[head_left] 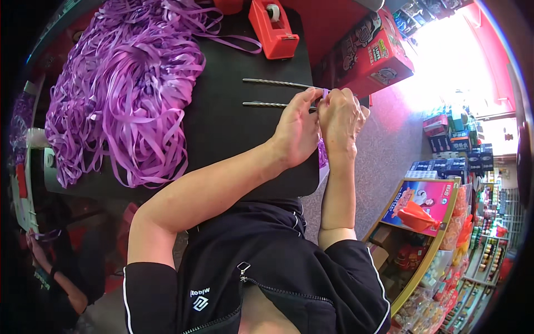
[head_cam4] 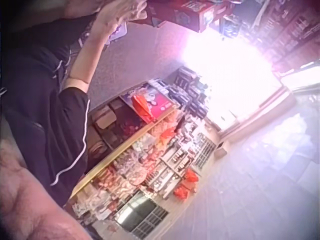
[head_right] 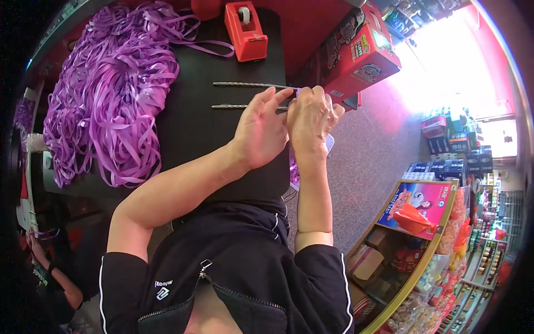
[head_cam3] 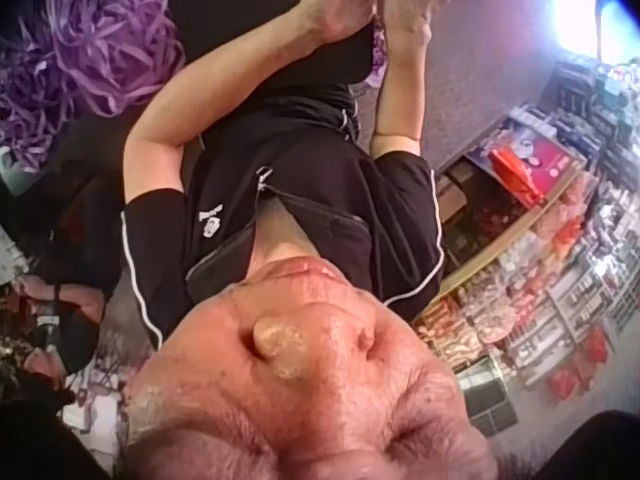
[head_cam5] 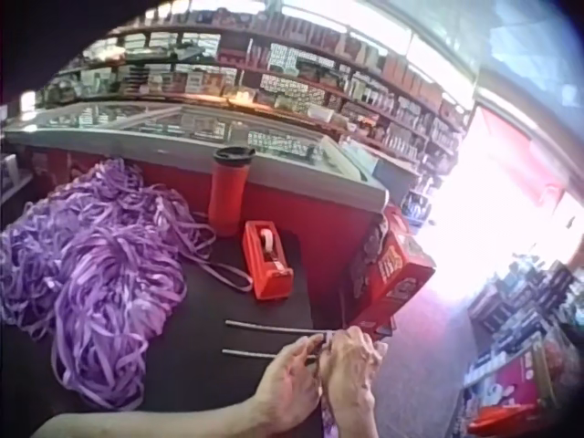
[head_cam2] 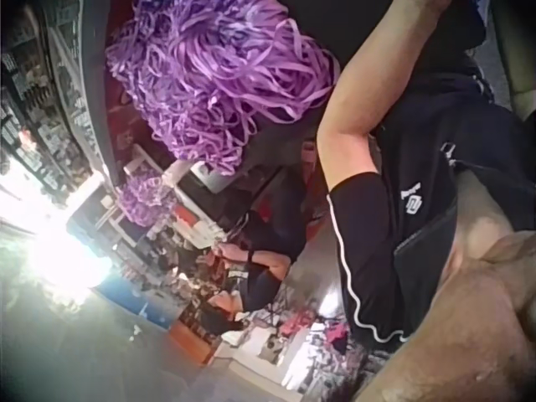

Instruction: Tying purple ribbons around metal rods to create decorative bundles.

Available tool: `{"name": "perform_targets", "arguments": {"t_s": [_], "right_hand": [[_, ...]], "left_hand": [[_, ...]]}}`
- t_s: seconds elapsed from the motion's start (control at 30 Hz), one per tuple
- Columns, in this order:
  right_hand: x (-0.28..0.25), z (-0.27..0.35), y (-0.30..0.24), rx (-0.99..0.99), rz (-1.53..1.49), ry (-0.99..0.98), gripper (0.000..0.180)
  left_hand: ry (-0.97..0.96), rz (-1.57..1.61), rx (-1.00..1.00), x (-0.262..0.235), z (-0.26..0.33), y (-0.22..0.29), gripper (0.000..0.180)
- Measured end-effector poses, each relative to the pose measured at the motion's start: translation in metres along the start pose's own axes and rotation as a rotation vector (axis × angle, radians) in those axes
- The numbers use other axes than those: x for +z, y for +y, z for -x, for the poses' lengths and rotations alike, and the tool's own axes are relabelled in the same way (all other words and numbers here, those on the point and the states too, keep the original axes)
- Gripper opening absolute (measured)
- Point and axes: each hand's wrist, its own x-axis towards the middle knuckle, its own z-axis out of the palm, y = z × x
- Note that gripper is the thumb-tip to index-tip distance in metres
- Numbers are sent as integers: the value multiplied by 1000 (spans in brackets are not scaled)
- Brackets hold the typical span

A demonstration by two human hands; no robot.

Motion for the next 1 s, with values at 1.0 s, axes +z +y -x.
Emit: {"name": "perform_targets", "arguments": {"t_s": [1.0], "right_hand": [[-4,-13,-13,37,74,-179,17]], "left_hand": [[-92,-30,44,9,4,2,48]]}}
